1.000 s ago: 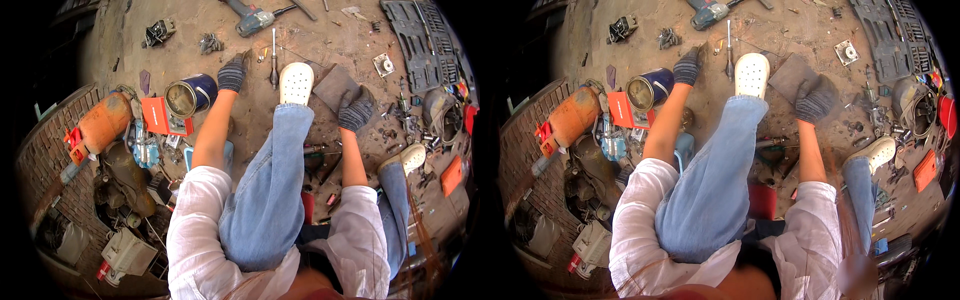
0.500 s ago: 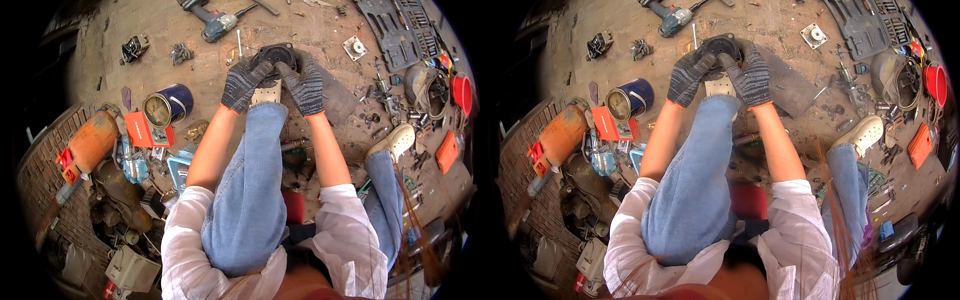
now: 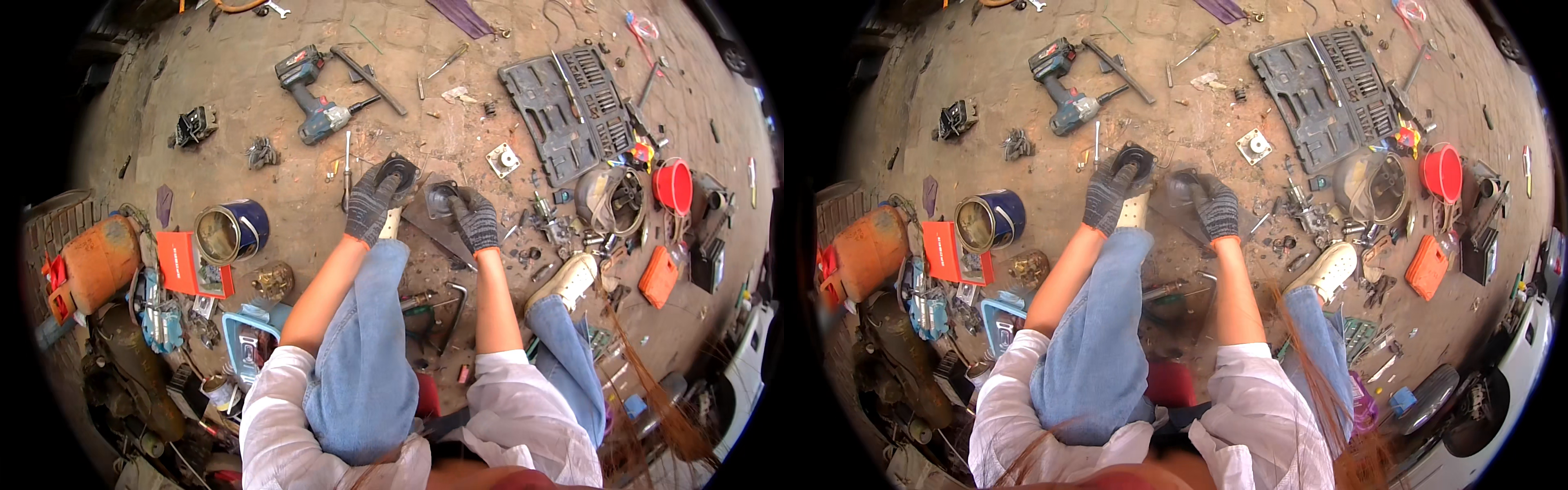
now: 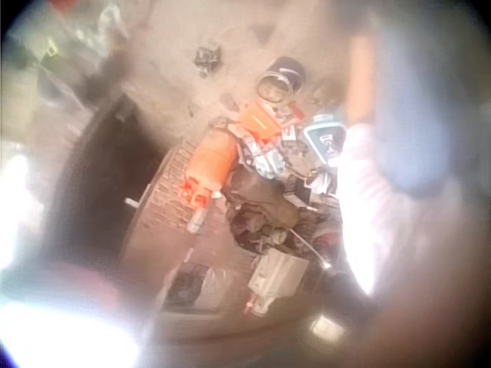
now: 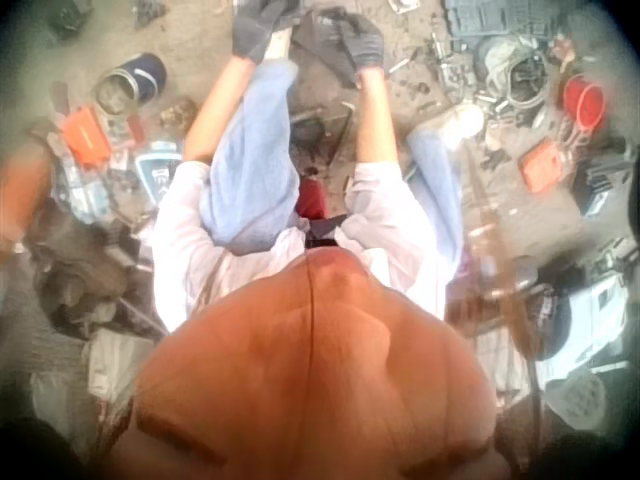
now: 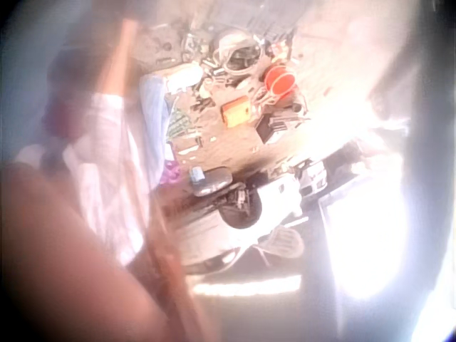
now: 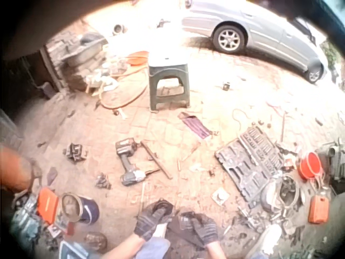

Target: The person sits on the floor and handles small mechanical parts, using a hammer and other tools to adjust and assemble components. They repeatedly pick up, inspect, and place down various small metal pieces and fasteners.

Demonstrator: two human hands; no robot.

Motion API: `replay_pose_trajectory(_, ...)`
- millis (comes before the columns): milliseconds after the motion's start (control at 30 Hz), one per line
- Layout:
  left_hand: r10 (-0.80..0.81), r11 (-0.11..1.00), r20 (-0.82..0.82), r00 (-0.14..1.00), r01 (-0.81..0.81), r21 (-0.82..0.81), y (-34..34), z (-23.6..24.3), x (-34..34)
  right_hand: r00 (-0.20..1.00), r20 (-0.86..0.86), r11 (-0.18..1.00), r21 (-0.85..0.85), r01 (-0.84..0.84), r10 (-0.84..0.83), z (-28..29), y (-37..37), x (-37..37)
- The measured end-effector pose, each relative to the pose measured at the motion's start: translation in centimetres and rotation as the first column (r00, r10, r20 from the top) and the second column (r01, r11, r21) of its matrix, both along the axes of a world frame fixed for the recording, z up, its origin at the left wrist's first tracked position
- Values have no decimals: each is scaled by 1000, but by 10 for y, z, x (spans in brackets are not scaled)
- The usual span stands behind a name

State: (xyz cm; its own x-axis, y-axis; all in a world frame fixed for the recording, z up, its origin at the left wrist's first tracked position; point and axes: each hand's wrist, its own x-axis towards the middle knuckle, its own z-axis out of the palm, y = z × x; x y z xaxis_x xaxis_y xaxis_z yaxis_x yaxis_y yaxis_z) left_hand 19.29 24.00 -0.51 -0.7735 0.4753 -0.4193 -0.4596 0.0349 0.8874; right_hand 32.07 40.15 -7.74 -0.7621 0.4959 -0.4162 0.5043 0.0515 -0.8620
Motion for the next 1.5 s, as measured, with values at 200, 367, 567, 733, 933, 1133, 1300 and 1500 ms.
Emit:
replay_pose_trajectory(200,-471,877,-670,574,220,-428,13,-10,13,984,-151,985,159,-71,95,8,-7,-20)
replay_pose_trajectory(367,-604,796,-685,407,359,-488,13,-13,19,989,-129,929,-369,20,-73,37,-17,-20)
replay_pose_trajectory(567,-706,706,-604,369,426,-565,25,-35,25,935,-237,940,-153,-304,264,53,9,-13)
replay_pose_trajectory(733,-466,849,-597,653,141,-509,20,-34,10,970,205,699,-674,239,-134,69,40,-48)
replay_pose_trajectory(933,-405,856,-603,687,51,-515,-2,-50,-9,913,-218,832,-523,188,-344,78,195,-168)
replay_pose_trajectory(1133,-161,827,-671,724,-273,-492,-23,-73,-37,863,-350,926,-236,295,-364,68,246,-188)
replay_pose_trajectory(1300,-292,639,-674,679,-386,-666,-53,-100,-65,981,-171,903,400,157,-95,-25,64,-96)
replay_pose_trajectory(1500,-646,553,-666,373,-372,-745,-31,-103,-139,980,80,611,772,-176,181,-23,-24,-37)
